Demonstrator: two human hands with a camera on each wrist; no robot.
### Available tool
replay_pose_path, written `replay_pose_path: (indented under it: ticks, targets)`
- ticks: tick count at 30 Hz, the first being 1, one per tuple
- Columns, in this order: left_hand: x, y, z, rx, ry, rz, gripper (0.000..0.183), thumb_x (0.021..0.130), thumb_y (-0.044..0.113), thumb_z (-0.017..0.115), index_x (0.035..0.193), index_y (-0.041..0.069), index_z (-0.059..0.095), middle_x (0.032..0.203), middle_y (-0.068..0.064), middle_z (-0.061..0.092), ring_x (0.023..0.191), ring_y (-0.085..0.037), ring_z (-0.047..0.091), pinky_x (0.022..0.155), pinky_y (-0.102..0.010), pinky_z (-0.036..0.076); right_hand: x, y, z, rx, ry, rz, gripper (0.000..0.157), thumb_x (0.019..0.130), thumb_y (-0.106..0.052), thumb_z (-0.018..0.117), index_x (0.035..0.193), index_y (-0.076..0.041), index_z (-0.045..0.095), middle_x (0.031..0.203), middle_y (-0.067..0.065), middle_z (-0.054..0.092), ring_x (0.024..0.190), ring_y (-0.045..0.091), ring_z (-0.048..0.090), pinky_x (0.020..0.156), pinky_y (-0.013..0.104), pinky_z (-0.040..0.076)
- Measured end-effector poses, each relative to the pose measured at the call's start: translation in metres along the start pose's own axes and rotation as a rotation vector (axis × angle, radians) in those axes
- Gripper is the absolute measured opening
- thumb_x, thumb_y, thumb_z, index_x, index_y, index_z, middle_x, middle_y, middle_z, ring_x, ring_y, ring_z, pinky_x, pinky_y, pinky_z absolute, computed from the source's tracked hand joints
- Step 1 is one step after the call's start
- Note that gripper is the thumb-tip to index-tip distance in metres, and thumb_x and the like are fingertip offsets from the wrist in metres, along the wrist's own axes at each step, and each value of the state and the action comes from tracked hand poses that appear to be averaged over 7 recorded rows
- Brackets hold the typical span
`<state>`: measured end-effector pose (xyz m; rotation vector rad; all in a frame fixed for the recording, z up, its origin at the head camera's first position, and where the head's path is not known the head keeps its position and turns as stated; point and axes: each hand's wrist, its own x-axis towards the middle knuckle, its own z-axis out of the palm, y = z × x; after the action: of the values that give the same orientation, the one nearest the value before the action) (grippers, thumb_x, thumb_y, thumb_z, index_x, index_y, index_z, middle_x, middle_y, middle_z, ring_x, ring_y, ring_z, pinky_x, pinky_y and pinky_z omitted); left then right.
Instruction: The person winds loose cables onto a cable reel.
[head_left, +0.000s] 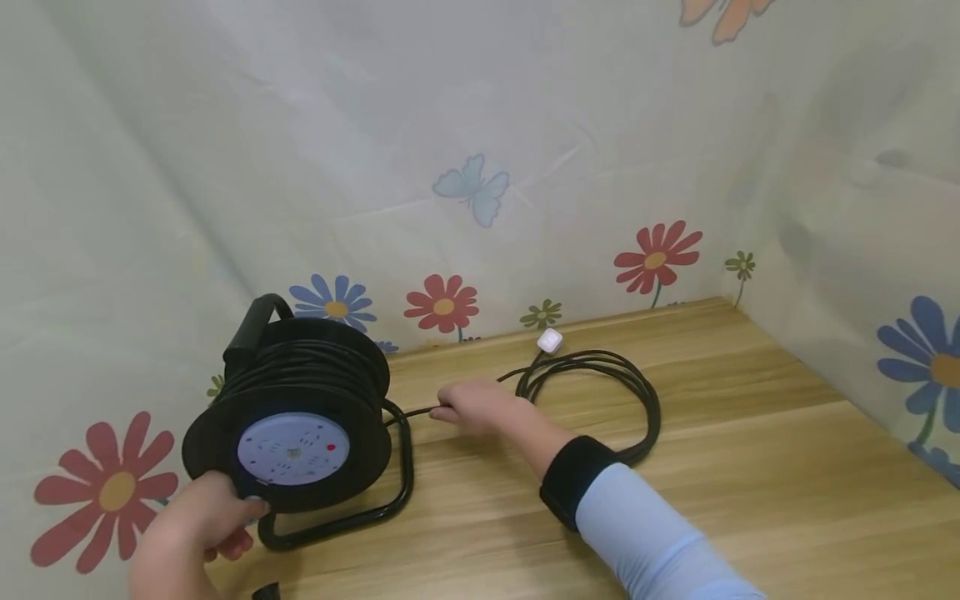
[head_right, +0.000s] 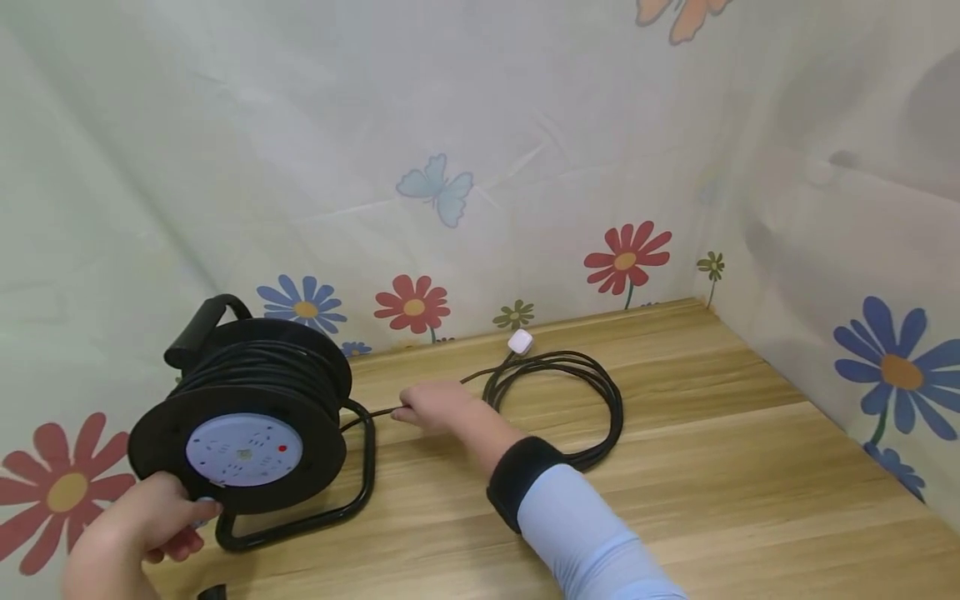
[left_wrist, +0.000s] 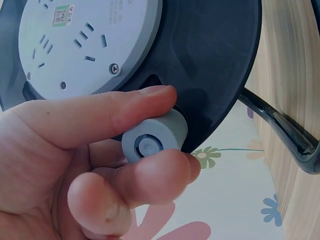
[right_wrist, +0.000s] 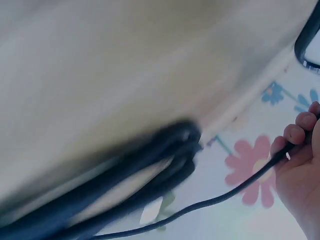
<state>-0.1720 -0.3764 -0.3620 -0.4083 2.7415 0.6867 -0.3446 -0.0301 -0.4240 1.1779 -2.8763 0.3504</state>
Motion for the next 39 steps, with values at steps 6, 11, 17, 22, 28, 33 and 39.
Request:
replay_pose_path:
  ticks: [6,11,17,22,28,33,39]
  targets:
    - [0.001,-0.004,0.000,-0.023,0.006,-0.006,0.033,0.094,0.027,0.068,0.075,0.000,0.067,0.060,-0.007,0.063,0.055,-0.019,0.058,0.057,-0.034,0.043,-0.020,0.037,-0.018,-0.103,0.072,0.037,0.045,0.095,-0.056,0.063,0.072,-0.019,0.053,0.062,-0.008,0.041,0.057,0.010,0.038,0.055,0.028,0.030]
    - [0.001,-0.007,0.001,-0.024,0.024,0.024,0.035,0.094,0.026,0.067,0.068,0.002,0.068,0.058,-0.006,0.063,0.054,-0.018,0.057,0.055,-0.033,0.041,-0.048,0.080,-0.039,-0.130,0.113,0.055,0.043,0.096,-0.051,0.065,0.073,-0.017,0.053,0.062,-0.007,0.044,0.057,0.010,0.041,0.056,0.029,0.033]
    - [0.000,-0.007,-0.002,-0.040,0.031,0.033,0.035,0.094,0.026,0.068,0.068,0.002,0.068,0.058,-0.006,0.063,0.054,-0.018,0.058,0.055,-0.033,0.041,-0.086,0.131,-0.058,-0.093,0.216,0.167,0.037,0.097,-0.048,0.066,0.077,-0.018,0.056,0.068,-0.005,0.052,0.062,0.016,0.048,0.058,0.035,0.039]
    - [-0.001,-0.008,-0.003,-0.040,0.027,0.025,0.035,0.094,0.026,0.068,0.069,0.002,0.068,0.059,-0.006,0.063,0.056,-0.018,0.058,0.056,-0.033,0.041,-0.098,0.145,-0.060,-0.045,0.257,0.159,0.033,0.099,-0.044,0.065,0.080,-0.018,0.057,0.070,-0.003,0.054,0.064,0.019,0.050,0.061,0.037,0.041]
    - [-0.002,-0.011,-0.001,-0.047,0.036,0.027,0.035,0.094,0.027,0.068,0.069,0.002,0.068,0.059,-0.006,0.063,0.056,-0.018,0.059,0.055,-0.033,0.041,-0.097,0.142,-0.062,-0.052,0.255,0.162,0.035,0.099,-0.047,0.063,0.080,-0.019,0.057,0.071,-0.004,0.054,0.065,0.019,0.050,0.062,0.037,0.041]
    - [-0.001,-0.013,-0.001,-0.032,0.042,0.031,0.035,0.094,0.029,0.069,0.071,0.002,0.067,0.061,-0.005,0.063,0.058,-0.019,0.060,0.058,-0.036,0.041,-0.099,0.140,-0.063,-0.059,0.266,0.153,0.034,0.098,-0.045,0.065,0.077,-0.020,0.056,0.070,-0.004,0.053,0.065,0.018,0.049,0.062,0.037,0.040]
    - [-0.003,-0.013,-0.005,-0.004,0.063,0.005,0.036,0.093,0.032,0.070,0.075,0.000,0.067,0.063,-0.006,0.064,0.062,-0.020,0.060,0.062,-0.039,0.047,-0.099,0.133,-0.061,-0.070,0.304,0.130,0.038,0.096,-0.043,0.069,0.071,-0.020,0.052,0.065,-0.005,0.047,0.060,0.017,0.044,0.058,0.034,0.035]
